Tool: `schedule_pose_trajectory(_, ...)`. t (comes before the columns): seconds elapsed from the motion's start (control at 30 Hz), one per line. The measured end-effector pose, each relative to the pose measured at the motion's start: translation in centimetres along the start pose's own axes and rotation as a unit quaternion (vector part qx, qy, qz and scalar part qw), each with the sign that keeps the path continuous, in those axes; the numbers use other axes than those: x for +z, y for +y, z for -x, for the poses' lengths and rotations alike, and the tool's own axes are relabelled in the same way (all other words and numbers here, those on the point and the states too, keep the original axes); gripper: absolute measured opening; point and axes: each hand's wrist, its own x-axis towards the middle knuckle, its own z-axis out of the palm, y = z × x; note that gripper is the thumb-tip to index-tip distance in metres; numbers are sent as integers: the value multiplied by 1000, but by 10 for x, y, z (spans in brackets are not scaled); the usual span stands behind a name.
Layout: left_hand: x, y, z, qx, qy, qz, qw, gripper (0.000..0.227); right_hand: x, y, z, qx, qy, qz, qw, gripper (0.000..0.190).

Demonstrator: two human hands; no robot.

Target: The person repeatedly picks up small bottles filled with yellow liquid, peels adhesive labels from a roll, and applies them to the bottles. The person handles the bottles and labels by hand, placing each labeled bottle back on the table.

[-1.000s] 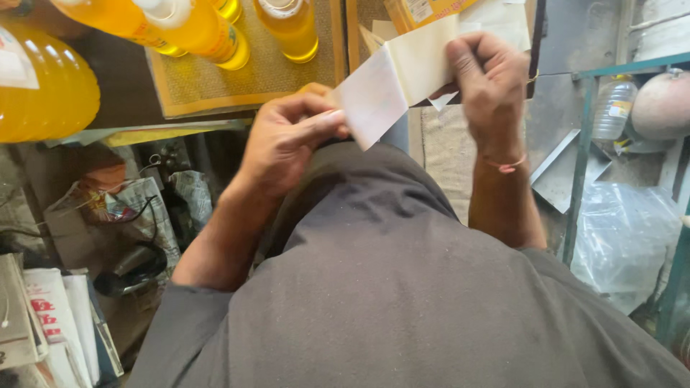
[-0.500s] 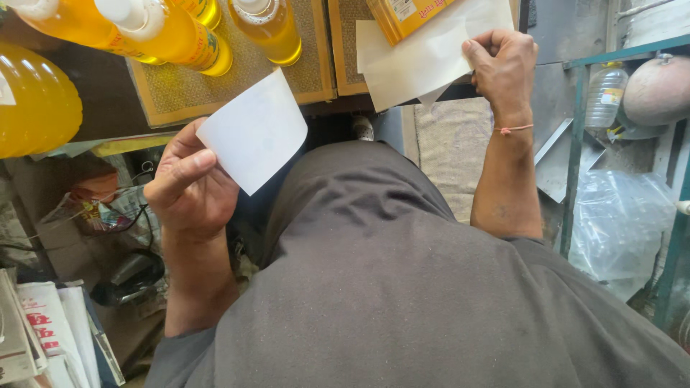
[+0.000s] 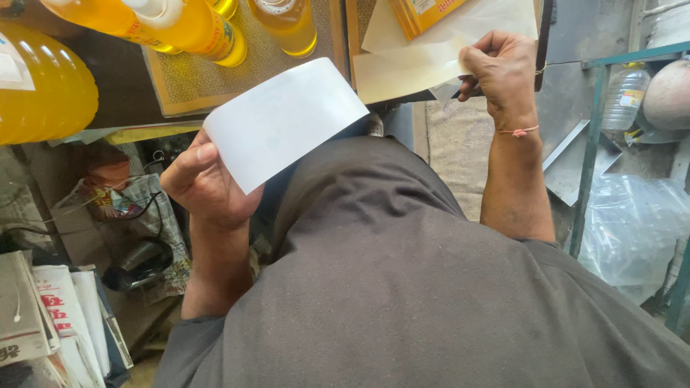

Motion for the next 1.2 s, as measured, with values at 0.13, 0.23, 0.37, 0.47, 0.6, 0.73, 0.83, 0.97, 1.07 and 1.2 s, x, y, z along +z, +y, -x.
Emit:
schedule_pose_trajectory(0.13, -2, -3, 0, -4, 5, -7, 1000, 58, -1, 5, -6, -22, 58, -33, 998, 10)
schedule_pose_trajectory(0.23, 1, -4, 0, -7, 22, 0, 1000, 63, -6, 5, -8, -43, 70, -51, 995, 10)
schedule_pose_trajectory(0.37, 2, -5, -2, -8, 25, 12, 1000, 66, -11, 6, -5, -2, 19, -41, 999, 11)
schedule_pose_trajectory(0.47, 1, -7, -2, -12, 27, 13, 999, 66, -9, 11, -3, 23, 4, -29, 999, 13)
schedule_pose_trajectory(0.6, -2, -7, -1, -16, 22, 21, 999, 65, -8, 17, -8, 1, 31, -55, 998, 12)
schedule_pose_trajectory(0.73, -8, -9, -2, -17, -7, 28, 999, 64, -19, 14, -8, -24, 48, -77, 996, 13)
schedule_pose_trajectory(0.83, -11, -11, -1, -11, -22, 32, 999, 61, -21, 12, -8, -16, 26, -64, 997, 13)
schedule_pose_trajectory(0.97, -11, -11, -2, -20, -25, 33, 999, 62, -11, 15, -6, 37, -9, -45, 998, 14)
schedule_pose_trajectory(1.07, -8, -11, -1, -23, 4, 30, 999, 65, -7, 16, -9, 54, 7, -47, 997, 15)
schedule_pose_trajectory(1.2, -3, -9, -2, -29, -2, 30, 999, 67, -12, 12, -10, 7, 22, -64, 998, 13)
